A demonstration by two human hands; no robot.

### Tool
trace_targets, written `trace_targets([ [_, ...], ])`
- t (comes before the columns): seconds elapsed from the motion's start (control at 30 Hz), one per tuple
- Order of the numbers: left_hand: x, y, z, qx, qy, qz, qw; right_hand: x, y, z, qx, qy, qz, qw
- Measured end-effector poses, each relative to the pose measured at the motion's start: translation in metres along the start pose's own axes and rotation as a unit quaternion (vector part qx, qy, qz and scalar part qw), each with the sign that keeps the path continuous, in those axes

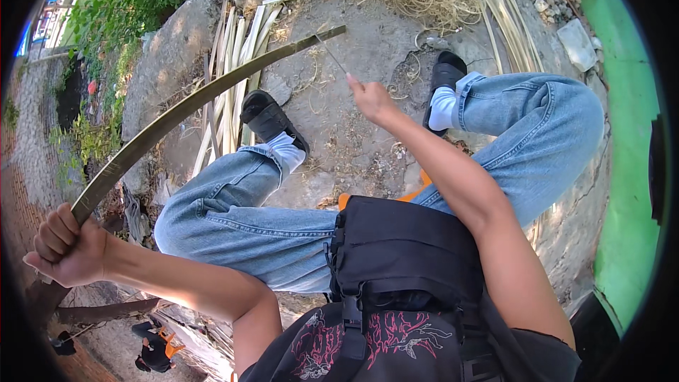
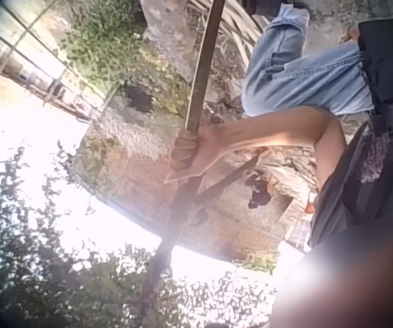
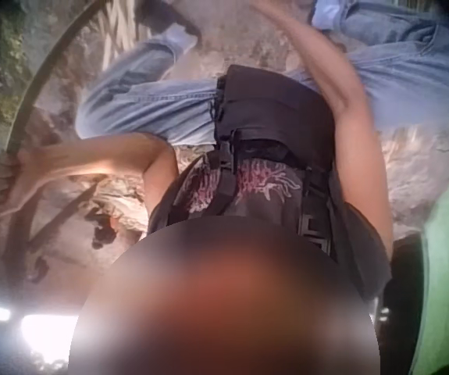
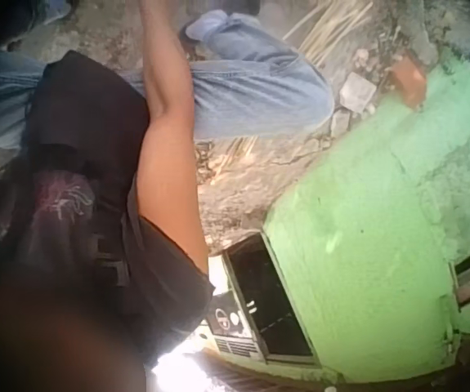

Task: The person whittles and shapes a long strip of bamboo using a large knife while seated outdoors.

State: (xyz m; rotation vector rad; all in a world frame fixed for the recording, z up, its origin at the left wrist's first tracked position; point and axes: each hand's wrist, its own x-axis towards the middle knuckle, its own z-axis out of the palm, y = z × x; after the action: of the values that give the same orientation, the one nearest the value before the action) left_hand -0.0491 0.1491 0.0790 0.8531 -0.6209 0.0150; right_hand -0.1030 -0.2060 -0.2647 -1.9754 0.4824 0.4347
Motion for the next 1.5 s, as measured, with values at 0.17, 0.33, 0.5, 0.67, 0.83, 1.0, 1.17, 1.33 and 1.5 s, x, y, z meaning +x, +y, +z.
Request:
trace_targets([
  [0.17, 0.005, 0.015, 0.003, 0.044, -0.014, -0.001, 0.999, -0.023, -0.038, 0.025, 0.073, -0.006, -0.261, 0.962],
  [0.33, 0.012, 0.001, -0.013, 0.016, 0.004, 0.007, 1.0, 0.064, 0.065, 0.0, -0.033, 0.072, 0.05, 0.996],
  [0.5, 0.005, 0.023, -0.008, 0.05, 0.037, 0.0, 0.998, 0.053, 0.012, 0.012, -0.004, 0.001, -0.11, 0.994],
  [0.67, 0.01, 0.006, -0.012, 0.043, 0.046, 0.019, 0.998, 0.115, 0.092, -0.02, -0.096, 0.085, 0.096, 0.987],
  [0.83, 0.006, 0.02, -0.004, 0.085, 0.063, 0.029, 0.994, 0.109, 0.067, -0.015, -0.059, -0.002, 0.014, 0.998],
  [1.0, 0.009, 0.012, -0.002, 0.051, 0.051, 0.023, 0.997, 0.117, 0.092, -0.015, -0.103, 0.094, 0.113, 0.984],
  [1.17, 0.013, -0.004, 0.006, 0.174, 0.104, 0.151, 0.967, 0.094, 0.043, -0.015, -0.109, 0.059, 0.049, 0.991],
  [1.33, 0.022, -0.027, 0.031, 0.21, 0.227, 0.229, 0.923, 0.031, -0.068, -0.018, -0.052, -0.019, -0.047, 0.997],
  [1.5, 0.014, -0.021, 0.032, 0.159, 0.159, 0.223, 0.948, -0.08, -0.167, -0.037, 0.065, -0.113, -0.181, 0.975],
])
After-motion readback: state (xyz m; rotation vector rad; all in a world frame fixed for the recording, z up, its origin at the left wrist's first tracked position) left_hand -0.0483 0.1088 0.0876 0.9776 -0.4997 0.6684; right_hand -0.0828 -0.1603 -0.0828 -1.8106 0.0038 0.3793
